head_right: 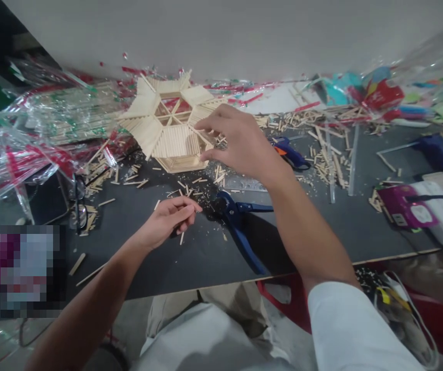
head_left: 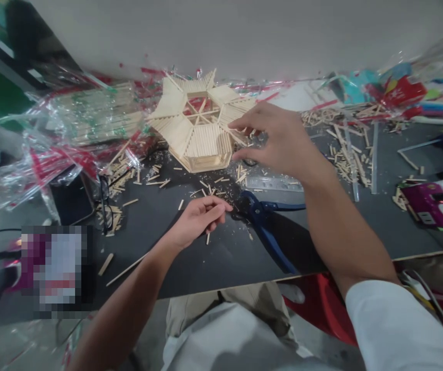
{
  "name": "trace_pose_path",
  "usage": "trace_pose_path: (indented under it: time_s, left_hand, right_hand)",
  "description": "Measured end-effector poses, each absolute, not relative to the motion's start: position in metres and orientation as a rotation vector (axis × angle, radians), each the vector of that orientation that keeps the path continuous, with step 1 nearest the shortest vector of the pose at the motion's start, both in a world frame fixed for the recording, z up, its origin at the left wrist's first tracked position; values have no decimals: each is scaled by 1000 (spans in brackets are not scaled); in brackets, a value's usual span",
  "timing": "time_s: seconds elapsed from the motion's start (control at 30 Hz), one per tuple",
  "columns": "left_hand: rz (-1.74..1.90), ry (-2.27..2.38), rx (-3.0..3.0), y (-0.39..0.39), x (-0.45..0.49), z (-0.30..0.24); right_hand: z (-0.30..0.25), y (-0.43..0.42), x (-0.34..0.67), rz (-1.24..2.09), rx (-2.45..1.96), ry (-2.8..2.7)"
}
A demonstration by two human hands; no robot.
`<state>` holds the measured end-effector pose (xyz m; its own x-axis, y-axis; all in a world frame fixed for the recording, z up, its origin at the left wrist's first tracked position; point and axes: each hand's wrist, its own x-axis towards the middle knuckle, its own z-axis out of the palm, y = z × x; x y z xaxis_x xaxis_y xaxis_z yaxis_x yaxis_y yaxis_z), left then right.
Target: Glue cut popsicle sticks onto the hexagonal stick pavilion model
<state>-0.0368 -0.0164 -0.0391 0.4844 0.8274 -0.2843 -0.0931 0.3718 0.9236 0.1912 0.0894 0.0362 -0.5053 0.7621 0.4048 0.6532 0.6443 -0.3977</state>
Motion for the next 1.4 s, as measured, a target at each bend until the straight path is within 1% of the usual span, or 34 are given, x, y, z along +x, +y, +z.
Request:
trace_pose_path:
  time_s: [0.23, 0.6, 0.83, 0.93, 1.13, 1.3, 1.4]
  left_hand:
    - [675, 892, 1058, -18, -36, -36]
    - [664, 912, 1105, -16, -37, -39]
    - [694, 885, 1074, -17, -38, -41]
    - [758, 860, 1040, -17, -37, -40]
    - [806, 822, 1186, -19, -38, -33]
    - [769, 855, 1383, -20, -37, -29]
    - [776, 896, 1426, -18, -38, -32]
  right_hand:
    - [39, 88, 193, 234, -1078, -2353]
    - [30, 86, 183, 311, -1070, -2349]
    - [50, 71, 193, 331, -1037, -2320]
    - [61, 52, 202, 426, -998, -2339]
    - [55, 12, 196, 867, -905, -2635]
    - [40, 1, 184, 977, -886, -2677]
    - [36, -7, 189, 961, -985, -2621]
